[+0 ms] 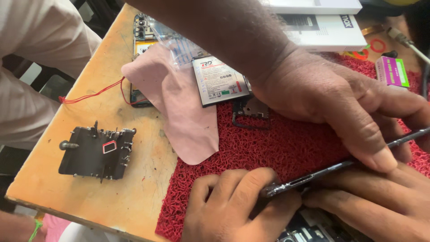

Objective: The person uses tweezers to manipulate internal components of a disassembled smartphone, specifically adjusting a ribbon cable near the battery. They then align and press the phone's screen assembly onto the main chassis to close the device.

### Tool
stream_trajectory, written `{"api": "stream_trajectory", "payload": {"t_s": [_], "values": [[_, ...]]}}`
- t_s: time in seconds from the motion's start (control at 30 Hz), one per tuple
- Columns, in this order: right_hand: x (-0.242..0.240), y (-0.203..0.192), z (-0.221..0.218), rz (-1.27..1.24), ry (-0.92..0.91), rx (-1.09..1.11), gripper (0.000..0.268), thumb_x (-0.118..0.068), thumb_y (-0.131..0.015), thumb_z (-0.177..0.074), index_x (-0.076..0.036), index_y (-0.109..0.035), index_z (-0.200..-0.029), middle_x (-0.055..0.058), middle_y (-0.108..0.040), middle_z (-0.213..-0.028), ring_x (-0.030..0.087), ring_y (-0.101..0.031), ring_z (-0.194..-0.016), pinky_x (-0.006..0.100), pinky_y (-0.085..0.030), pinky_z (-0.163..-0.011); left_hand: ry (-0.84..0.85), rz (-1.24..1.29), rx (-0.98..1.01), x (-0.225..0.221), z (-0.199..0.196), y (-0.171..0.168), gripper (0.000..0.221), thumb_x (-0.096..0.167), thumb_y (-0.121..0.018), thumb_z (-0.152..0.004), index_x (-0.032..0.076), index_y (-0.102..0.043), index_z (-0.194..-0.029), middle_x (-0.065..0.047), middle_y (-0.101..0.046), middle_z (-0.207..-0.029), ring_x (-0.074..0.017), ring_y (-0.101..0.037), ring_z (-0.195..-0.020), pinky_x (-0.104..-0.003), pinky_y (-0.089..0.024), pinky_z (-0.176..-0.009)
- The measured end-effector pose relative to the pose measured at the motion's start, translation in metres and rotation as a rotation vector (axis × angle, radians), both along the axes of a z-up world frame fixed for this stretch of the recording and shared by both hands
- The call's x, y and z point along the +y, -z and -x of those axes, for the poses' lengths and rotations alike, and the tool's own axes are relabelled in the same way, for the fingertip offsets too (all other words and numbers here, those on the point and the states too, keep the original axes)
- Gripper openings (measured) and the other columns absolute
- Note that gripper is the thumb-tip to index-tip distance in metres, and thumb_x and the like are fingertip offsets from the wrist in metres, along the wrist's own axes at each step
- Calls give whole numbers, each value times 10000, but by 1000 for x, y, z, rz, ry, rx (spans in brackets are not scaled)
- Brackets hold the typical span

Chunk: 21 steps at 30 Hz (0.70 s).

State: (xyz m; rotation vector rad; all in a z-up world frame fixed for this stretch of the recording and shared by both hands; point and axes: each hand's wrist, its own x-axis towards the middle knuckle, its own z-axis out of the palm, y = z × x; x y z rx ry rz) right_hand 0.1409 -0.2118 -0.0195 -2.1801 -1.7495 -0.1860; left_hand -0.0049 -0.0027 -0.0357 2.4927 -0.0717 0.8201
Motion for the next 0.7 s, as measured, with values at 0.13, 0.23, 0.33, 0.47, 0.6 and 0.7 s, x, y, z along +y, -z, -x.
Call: {"api": "stream_trajectory", "payload": {"t_s": [0.13, 0.23, 0.33, 0.47, 0.6, 0.7], "values": [[-2, -1, 3, 11, 37, 45, 358, -366, -649, -759, -200, -776, -1049, 33, -752, -1101, 194, -723, -1111, 417, -543, -1008, 6, 36, 19, 0, 1, -1, 209, 238, -672, -839, 227, -780, -1018, 21, -671, -1065, -148, -681, -970, -397, -494, -831], [-1, -1, 0, -7, 0, 81, 351, -354, -643, -787, -187, -768, -1069, 34, -751, -1122, 189, -727, -1113, 403, -548, -998, 1, 71, 30, 0, 3, -5, 204, 247, -669, -856, 211, -774, -1028, 24, -678, -1056, -145, -688, -965, -391, -496, -832], [-2, 0, 2, -3, 16, 75, 328, -347, -645, -814, -182, -759, -1073, 30, -745, -1120, 184, -727, -1117, 396, -553, -997, 10, 76, 36, 0, 2, -6, 206, 258, -671, -874, 222, -774, -1049, 20, -674, -1045, -144, -680, -944, -396, -483, -815], [-4, 0, 1, 44, 24, 58, 328, -347, -647, -820, -187, -762, -1082, 32, -744, -1119, 193, -724, -1122, 413, -546, -998, -2, 42, 18, -1, 0, -5, 186, 267, -672, -876, 242, -772, -1032, 30, -672, -1035, -139, -674, -924, -399, -476, -800], [-4, 1, 2, 20, 26, 79, 371, -369, -655, -791, -170, -760, -1086, 40, -745, -1136, 190, -726, -1132, 401, -555, -998, 10, 63, 16, 0, 3, 1, 193, 256, -665, -864, 228, -769, -1024, 26, -676, -1037, -146, -676, -932, -403, -475, -793], [-6, -1, 0, -8, -33, 75, 374, -310, -683, -787, -154, -762, -1118, 61, -739, -1191, 218, -716, -1133, 393, -569, -960, 21, 40, 19, 0, 7, 7, 214, 268, -671, -841, 240, -781, -1023, 37, -682, -1042, -149, -677, -936, -408, -470, -790]]}}
